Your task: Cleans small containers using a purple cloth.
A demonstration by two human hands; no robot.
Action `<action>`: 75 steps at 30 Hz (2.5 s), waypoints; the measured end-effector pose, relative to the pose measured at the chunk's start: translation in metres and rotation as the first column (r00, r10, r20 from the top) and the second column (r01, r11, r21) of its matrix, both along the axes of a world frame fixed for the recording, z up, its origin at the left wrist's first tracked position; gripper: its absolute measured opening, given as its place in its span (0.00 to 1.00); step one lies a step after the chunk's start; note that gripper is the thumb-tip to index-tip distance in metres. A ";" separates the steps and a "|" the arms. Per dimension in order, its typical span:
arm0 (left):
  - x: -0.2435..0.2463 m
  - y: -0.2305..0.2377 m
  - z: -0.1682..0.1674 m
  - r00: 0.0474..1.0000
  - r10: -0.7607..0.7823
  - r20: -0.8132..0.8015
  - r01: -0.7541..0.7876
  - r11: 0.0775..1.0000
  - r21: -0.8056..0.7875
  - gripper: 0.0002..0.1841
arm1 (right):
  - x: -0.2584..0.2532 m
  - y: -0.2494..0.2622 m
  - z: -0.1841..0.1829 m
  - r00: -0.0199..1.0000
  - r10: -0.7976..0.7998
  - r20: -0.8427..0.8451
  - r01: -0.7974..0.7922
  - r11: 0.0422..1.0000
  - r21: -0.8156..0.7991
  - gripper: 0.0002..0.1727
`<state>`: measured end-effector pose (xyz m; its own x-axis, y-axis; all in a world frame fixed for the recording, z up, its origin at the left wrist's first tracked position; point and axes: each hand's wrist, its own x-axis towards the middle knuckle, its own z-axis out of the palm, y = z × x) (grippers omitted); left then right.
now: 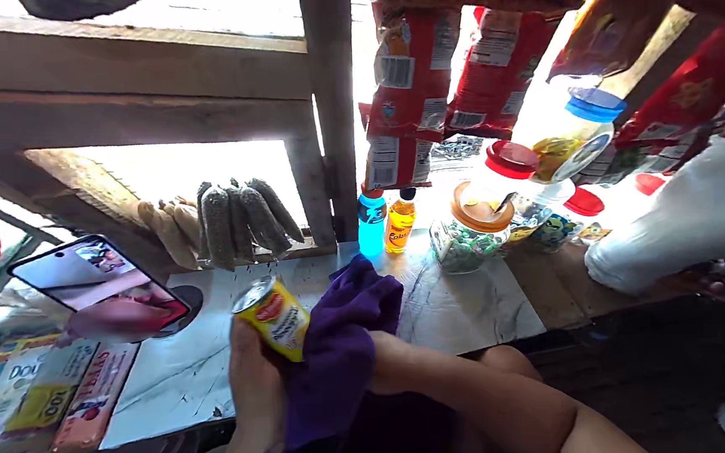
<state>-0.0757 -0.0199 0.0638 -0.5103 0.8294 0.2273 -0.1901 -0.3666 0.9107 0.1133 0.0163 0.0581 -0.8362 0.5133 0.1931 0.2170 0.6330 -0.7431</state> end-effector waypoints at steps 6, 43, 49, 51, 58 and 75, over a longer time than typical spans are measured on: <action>-0.008 0.001 0.003 0.989 0.085 -0.124 -0.071 0.991 0.116 0.46 | 0.023 0.050 0.018 0.919 -0.374 0.123 0.385 0.920 -0.074 0.20; 0.033 0.016 -0.026 0.780 -0.571 0.256 0.617 0.769 -0.167 0.27 | 0.023 0.041 0.018 0.860 -0.176 -0.479 -0.078 0.882 -0.464 0.34; 0.024 0.011 -0.027 0.838 -0.538 0.093 0.529 0.759 -0.381 0.28 | 0.028 0.049 0.026 0.721 -0.596 -0.355 0.309 0.734 -0.605 0.32; 0.026 0.007 -0.026 0.841 -0.535 0.080 0.510 0.737 -0.443 0.27 | 0.035 0.055 0.021 0.667 -0.666 -0.334 0.493 0.731 -0.473 0.34; 0.032 0.007 -0.023 0.803 -0.594 0.039 0.528 0.680 -0.509 0.25 | 0.055 0.073 0.003 0.447 -0.835 -0.321 0.841 0.515 -0.166 0.38; 0.036 0.003 -0.020 0.810 -0.575 -0.116 0.537 0.806 -0.250 0.20 | 0.067 0.067 -0.009 0.520 -0.826 -0.216 0.793 0.561 -0.237 0.54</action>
